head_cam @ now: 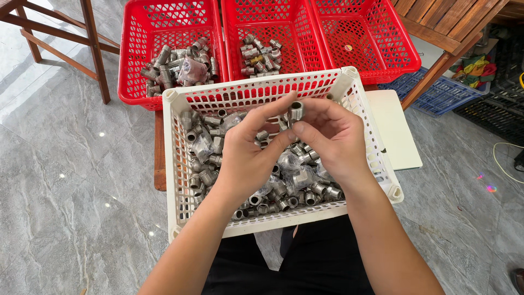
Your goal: The person picks up metal pipe fittings from a white basket, turns them over by hand, and places them into three red baskets.
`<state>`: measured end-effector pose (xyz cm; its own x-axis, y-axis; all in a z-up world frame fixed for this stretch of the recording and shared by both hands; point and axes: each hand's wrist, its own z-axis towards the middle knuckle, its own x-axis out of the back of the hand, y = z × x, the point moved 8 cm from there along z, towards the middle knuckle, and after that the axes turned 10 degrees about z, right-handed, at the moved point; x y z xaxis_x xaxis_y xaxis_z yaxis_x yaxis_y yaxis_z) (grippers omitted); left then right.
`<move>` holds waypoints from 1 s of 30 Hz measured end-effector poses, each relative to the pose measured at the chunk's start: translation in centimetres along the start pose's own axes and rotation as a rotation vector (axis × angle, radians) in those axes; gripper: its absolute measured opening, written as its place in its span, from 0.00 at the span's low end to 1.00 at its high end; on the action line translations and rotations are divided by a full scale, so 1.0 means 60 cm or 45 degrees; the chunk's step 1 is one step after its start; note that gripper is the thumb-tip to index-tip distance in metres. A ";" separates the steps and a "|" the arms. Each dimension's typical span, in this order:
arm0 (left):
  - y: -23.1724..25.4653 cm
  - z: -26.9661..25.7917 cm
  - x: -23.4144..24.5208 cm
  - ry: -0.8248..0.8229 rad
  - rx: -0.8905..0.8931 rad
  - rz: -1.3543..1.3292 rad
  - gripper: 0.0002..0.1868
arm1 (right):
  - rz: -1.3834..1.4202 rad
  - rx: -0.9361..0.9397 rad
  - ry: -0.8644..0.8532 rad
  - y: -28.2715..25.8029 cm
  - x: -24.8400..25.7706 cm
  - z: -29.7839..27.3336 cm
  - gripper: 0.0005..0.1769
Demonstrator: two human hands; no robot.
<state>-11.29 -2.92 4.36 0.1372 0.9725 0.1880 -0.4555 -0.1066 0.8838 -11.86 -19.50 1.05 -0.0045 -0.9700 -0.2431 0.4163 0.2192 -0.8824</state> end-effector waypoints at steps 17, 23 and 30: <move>-0.016 0.002 0.016 0.173 -0.010 -0.169 0.26 | 0.090 -0.077 -0.016 -0.007 -0.020 0.002 0.16; 0.013 0.009 0.020 0.122 0.020 -0.218 0.21 | -0.045 -0.076 0.016 -0.010 -0.022 0.010 0.19; 0.001 0.102 0.037 -0.078 0.337 0.048 0.17 | -0.158 -0.124 0.038 -0.022 -0.013 0.099 0.22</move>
<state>-5.63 -2.01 7.45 0.1810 0.9534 0.2414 -0.2169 -0.2007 0.9553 -6.98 -19.67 4.81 -0.0779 -0.9871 -0.1402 0.3209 0.1084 -0.9409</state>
